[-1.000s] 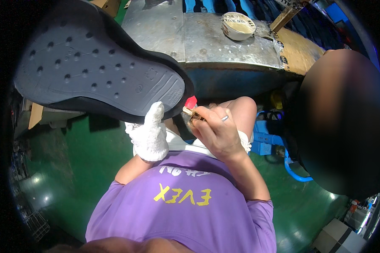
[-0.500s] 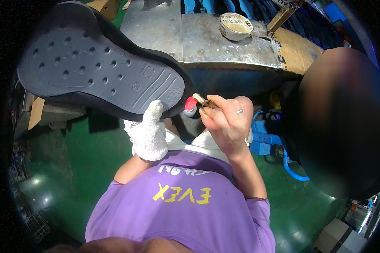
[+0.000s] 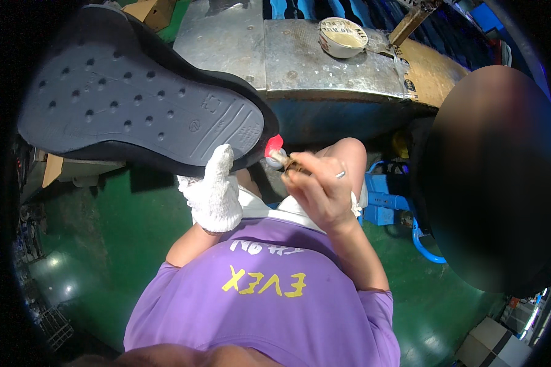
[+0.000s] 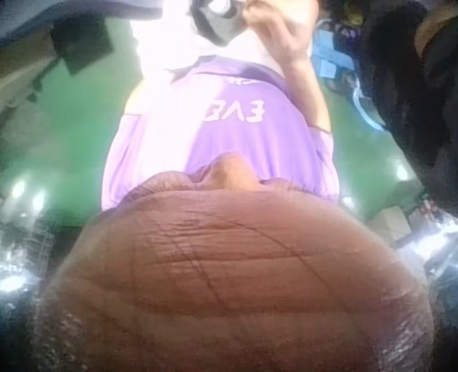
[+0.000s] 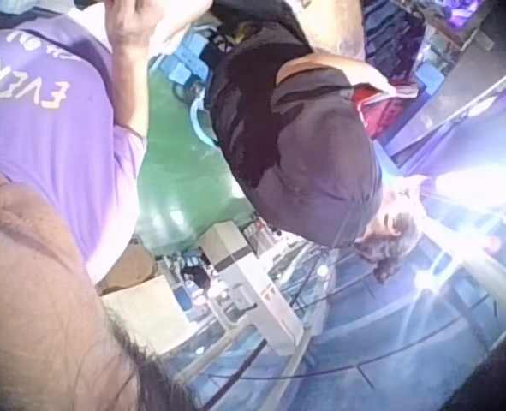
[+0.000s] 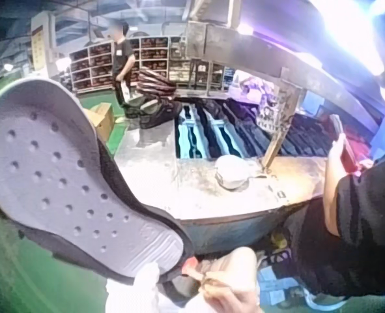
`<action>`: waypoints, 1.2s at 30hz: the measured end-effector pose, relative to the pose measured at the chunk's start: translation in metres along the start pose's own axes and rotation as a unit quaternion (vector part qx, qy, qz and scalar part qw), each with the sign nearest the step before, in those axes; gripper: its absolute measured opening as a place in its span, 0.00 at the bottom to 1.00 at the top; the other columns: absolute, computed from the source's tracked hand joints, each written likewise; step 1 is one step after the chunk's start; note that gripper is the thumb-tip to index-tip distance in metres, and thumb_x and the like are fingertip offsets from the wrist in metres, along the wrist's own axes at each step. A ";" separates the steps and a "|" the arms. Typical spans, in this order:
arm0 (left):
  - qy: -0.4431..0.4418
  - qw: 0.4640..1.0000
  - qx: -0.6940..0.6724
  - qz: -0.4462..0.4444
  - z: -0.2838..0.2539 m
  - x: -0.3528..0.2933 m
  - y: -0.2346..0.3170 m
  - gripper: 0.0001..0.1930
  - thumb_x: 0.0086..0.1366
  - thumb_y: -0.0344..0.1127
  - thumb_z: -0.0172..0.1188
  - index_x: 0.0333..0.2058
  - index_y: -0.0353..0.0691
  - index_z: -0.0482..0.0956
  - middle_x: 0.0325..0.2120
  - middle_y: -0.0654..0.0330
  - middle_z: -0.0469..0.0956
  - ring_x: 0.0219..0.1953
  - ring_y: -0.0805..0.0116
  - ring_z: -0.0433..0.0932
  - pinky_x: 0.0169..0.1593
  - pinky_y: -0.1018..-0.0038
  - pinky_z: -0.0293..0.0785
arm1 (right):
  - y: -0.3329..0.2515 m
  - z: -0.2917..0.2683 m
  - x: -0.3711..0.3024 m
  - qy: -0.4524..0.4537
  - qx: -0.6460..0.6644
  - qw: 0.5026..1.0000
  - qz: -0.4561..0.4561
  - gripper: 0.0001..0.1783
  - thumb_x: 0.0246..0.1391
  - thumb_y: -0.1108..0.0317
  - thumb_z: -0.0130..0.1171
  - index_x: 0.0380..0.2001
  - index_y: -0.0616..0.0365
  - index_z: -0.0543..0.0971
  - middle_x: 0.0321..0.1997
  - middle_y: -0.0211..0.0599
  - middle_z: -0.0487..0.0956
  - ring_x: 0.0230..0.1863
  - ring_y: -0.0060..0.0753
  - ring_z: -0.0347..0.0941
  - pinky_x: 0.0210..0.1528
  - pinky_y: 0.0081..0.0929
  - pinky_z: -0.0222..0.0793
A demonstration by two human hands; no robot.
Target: The person applies a substance to the edges of shoe soles using a small brush. They repeatedly dip the brush into a container and coat the perimeter of each sole, then place the soles on a metal table.
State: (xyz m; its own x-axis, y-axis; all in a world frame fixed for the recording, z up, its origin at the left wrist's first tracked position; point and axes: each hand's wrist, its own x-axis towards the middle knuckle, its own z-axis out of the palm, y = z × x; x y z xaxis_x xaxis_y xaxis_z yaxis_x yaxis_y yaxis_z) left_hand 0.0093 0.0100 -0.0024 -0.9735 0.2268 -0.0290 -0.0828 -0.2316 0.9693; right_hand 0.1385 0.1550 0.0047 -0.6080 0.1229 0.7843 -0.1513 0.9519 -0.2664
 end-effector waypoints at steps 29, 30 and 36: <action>-0.044 0.998 0.036 -0.011 0.002 -0.003 0.012 0.16 0.60 0.23 0.68 0.48 0.34 0.78 0.41 0.59 0.82 0.39 0.70 0.80 0.44 0.73 0.77 | 0.007 0.005 -0.006 -0.093 0.016 0.995 -0.026 0.15 0.43 0.75 0.72 0.36 0.58 0.79 0.52 0.37 0.77 0.39 0.38 0.73 0.40 0.34 0.68; -0.056 0.998 0.027 -0.012 0.002 -0.004 0.013 0.14 0.63 0.26 0.67 0.47 0.34 0.79 0.41 0.58 0.82 0.39 0.68 0.80 0.44 0.72 0.77 | 0.007 0.004 -0.006 -0.093 0.013 0.995 -0.028 0.15 0.43 0.75 0.72 0.36 0.58 0.79 0.52 0.37 0.77 0.39 0.37 0.73 0.40 0.34 0.68; -0.048 0.999 0.001 -0.004 0.004 -0.003 0.009 0.16 0.61 0.21 0.67 0.48 0.34 0.78 0.42 0.58 0.81 0.41 0.70 0.80 0.46 0.73 0.77 | 0.004 -0.001 -0.006 -0.084 0.017 0.996 -0.013 0.15 0.42 0.75 0.73 0.35 0.59 0.79 0.50 0.38 0.78 0.38 0.38 0.74 0.39 0.35 0.68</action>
State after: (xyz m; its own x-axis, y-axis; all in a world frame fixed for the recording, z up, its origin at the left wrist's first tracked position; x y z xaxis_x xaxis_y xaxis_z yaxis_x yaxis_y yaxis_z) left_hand 0.0129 0.0112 0.0074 -0.9478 0.3187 -0.0137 -0.0902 -0.2267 0.9698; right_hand 0.1425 0.1581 -0.0004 -0.7253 0.0461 0.6869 -0.1938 0.9437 -0.2679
